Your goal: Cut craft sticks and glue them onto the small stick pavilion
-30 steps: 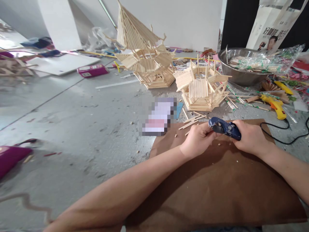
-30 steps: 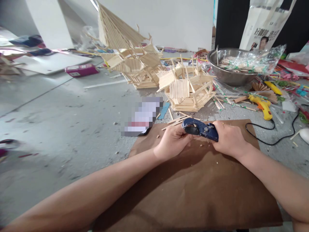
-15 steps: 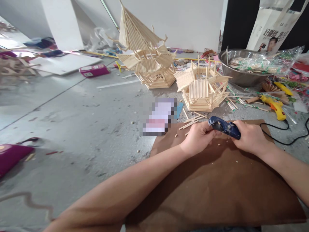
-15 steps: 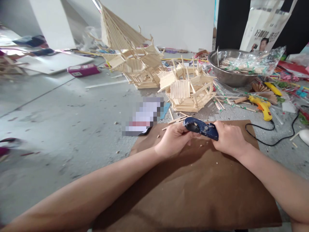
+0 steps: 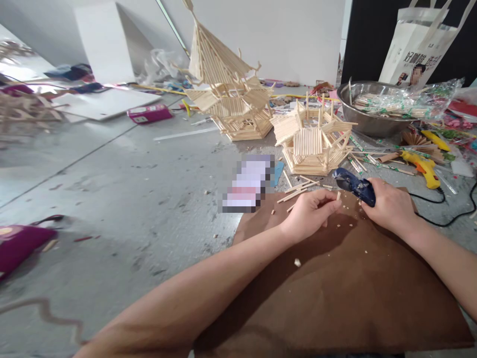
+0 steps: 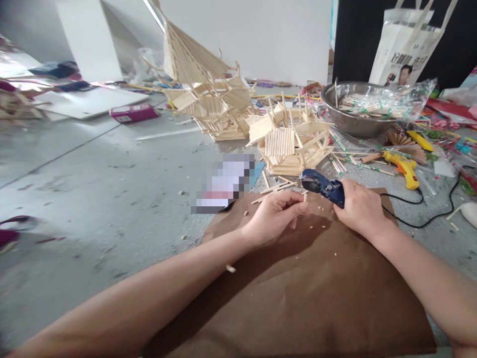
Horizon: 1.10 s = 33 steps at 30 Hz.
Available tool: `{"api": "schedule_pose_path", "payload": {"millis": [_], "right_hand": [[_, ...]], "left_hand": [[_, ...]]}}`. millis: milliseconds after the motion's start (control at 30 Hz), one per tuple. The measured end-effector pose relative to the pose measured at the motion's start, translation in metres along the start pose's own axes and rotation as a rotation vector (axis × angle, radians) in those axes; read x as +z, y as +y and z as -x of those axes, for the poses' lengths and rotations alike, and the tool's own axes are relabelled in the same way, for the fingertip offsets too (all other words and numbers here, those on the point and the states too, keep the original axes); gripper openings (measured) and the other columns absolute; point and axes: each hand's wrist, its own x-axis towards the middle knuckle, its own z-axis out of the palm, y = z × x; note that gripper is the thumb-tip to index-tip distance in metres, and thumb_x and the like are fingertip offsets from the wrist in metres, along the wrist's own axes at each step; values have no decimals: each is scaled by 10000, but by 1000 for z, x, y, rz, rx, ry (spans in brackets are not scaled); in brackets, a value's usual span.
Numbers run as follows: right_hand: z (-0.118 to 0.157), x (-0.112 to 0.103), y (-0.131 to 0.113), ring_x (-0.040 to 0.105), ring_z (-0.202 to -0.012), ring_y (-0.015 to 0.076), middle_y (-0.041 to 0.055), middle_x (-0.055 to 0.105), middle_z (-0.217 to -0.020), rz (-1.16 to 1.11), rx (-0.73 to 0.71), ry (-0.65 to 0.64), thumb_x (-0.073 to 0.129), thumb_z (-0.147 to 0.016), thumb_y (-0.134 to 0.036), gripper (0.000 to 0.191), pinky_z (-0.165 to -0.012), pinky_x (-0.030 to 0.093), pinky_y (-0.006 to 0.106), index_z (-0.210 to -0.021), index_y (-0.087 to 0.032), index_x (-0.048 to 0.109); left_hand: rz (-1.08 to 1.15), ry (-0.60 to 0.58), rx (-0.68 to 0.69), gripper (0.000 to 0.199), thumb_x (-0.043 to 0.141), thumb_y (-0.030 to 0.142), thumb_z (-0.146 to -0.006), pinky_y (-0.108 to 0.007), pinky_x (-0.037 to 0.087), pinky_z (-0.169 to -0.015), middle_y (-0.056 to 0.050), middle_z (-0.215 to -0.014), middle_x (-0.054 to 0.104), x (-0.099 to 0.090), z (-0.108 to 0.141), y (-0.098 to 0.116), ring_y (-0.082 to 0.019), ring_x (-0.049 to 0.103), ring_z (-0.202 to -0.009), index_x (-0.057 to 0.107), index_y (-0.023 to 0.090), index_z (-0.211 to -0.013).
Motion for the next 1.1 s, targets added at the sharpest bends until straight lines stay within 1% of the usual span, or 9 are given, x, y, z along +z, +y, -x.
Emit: {"api": "schedule_pose_path", "payload": {"millis": [67, 167, 267, 367, 500, 600, 733, 833, 1100], "right_hand": [[-2, 2, 4, 606, -741, 239, 110, 651, -889, 6, 17, 4, 468, -723, -359, 401, -576, 371, 297, -1064, -148, 492], [-3, 6, 6, 598, -730, 238, 104, 648, -853, 16, 6, -17, 469, -724, -372, 417, -588, 377, 304, -1077, -151, 493], [-2, 9, 7, 588, -712, 230, 92, 642, -825, 12, -32, -23, 467, -728, -367, 386, -577, 370, 301, -1052, -162, 511], [0, 11, 7, 585, -706, 224, 85, 636, -809, 17, -74, -2, 465, -727, -357, 355, -568, 363, 294, -1015, -159, 527], [2, 12, 6, 591, -709, 225, 80, 634, -802, 44, -113, 15, 460, -726, -337, 333, -567, 367, 292, -997, -157, 534], [2, 13, 6, 592, -710, 228, 84, 640, -820, 45, -137, 10, 463, -723, -326, 329, -581, 377, 302, -995, -159, 543], [3, 14, 5, 588, -705, 229, 86, 642, -822, 31, -157, 10, 466, -720, -316, 329, -591, 386, 311, -997, -163, 553], [3, 15, 5, 588, -709, 229, 84, 642, -828, 29, -165, 11, 469, -715, -316, 331, -599, 389, 312, -999, -168, 555], [3, 14, 3, 598, -709, 232, 71, 634, -796, 63, -175, -10, 463, -721, -334, 338, -603, 391, 314, -1006, -166, 536]], "left_hand": [[63, 28, -25, 149, 534, 285, -764, -152, 337, -363, 14, -615, 589, -3, -2, 3, -24, 440, -353, 528, 140, -730], [130, 149, -31, 141, 542, 279, -765, -140, 286, -324, 36, -555, 556, -13, -6, 11, -11, 391, -319, 514, 144, -739], [161, 268, -16, 106, 566, 238, -748, -139, 273, -323, 45, -539, 534, -28, -11, 20, -4, 383, -324, 542, 135, -747], [172, 303, 0, 105, 578, 217, -737, -151, 275, -322, 21, -621, 586, -46, -18, 26, 1, 401, -320, 575, 128, -793], [159, 401, -11, 145, 610, 251, -714, -158, 272, -317, 15, -597, 587, -67, -26, 25, -1, 406, -309, 559, 120, -678], [203, 453, -47, 189, 641, 284, -681, -167, 252, -300, 29, -570, 575, -76, -31, 21, -7, 395, -296, 540, 129, -642], [272, 523, -102, 224, 681, 288, -638, -176, 202, -283, 44, -533, 538, -79, -37, 15, -7, 362, -274, 522, 131, -610], [323, 560, -143, 212, 672, 255, -649, -178, 157, -279, 55, -494, 494, -77, -42, 14, -4, 327, -256, 507, 132, -598], [403, 555, -185, 237, 618, 202, -701, -173, 134, -277, 68, -448, 437, -73, -50, 18, 1, 305, -236, 446, 140, -551]]}}
